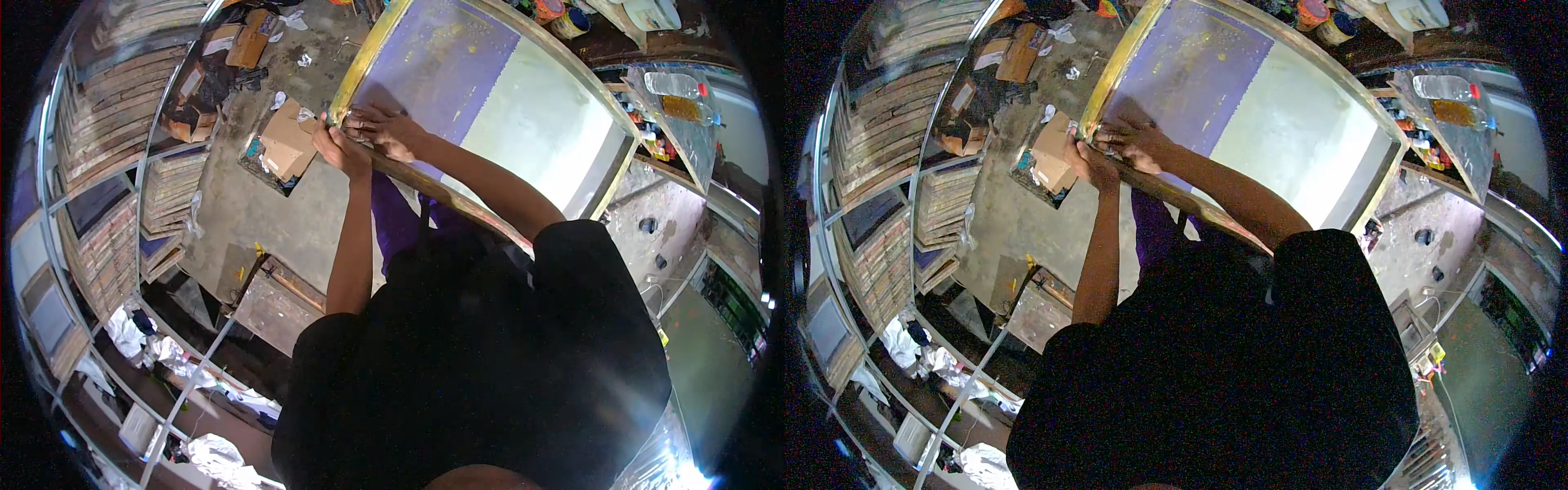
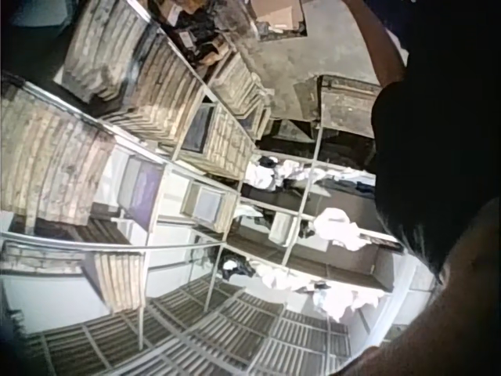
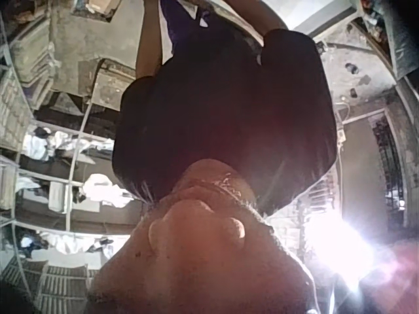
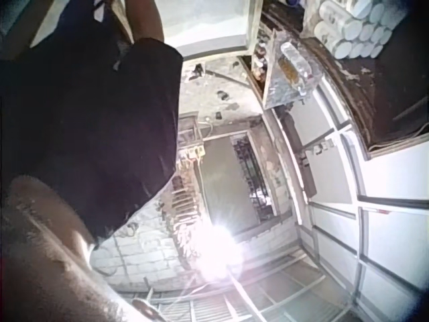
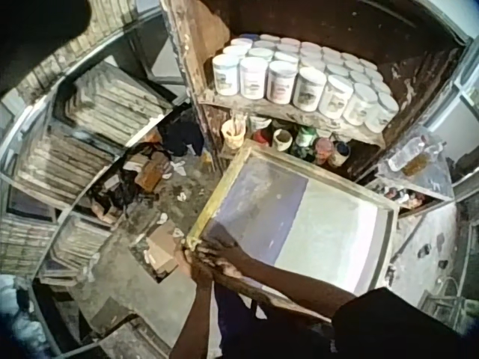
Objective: Cleaning a screen printing frame with liquid and a rag, then applying tape to the edges.
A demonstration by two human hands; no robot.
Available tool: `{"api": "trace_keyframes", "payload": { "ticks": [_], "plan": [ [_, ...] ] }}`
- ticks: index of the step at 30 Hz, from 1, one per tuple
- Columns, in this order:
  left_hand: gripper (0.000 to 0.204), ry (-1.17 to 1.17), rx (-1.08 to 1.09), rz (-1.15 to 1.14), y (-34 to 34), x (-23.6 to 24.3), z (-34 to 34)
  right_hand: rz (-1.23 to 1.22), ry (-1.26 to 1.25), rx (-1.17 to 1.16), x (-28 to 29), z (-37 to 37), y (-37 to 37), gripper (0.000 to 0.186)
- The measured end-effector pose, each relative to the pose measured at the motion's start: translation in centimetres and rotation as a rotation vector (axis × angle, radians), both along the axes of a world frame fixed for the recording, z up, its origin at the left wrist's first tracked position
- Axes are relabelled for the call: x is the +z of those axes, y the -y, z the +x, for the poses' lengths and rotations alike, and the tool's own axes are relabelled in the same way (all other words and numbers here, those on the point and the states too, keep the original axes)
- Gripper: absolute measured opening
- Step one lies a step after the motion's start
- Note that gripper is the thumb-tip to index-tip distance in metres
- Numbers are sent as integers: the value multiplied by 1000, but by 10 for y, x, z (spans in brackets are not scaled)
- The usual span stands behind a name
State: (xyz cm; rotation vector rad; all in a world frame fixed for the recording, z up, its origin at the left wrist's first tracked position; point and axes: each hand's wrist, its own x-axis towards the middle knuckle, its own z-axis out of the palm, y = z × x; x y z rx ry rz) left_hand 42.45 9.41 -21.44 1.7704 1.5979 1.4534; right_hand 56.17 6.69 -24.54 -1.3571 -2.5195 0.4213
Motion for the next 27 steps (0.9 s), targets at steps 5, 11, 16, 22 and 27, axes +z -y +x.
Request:
{"api": "trace_keyframes", "payload": {
  "ticks": [5, 11, 16, 22, 27],
  "plan": [
    [48, 98, 4, -51, 4, -5, -10, -97, 16, 164, 43, 36, 56, 74],
    [45, 218, -90, -165, 3, 6, -25, 165, 428, 52, 51, 81, 105, 77],
    [38, 333, -123, -235, 0, 10, -23, 150, 59, -253, 29, 48, 63, 75],
    [30, 375, -235, -340, -12, 7, -47, 226, 83, -65, 39, 57, 52, 51],
    [30, 311, -282, -337, -22, 16, -38, 555, 252, -499, 1, 79, 13, 39]
  ]
}}
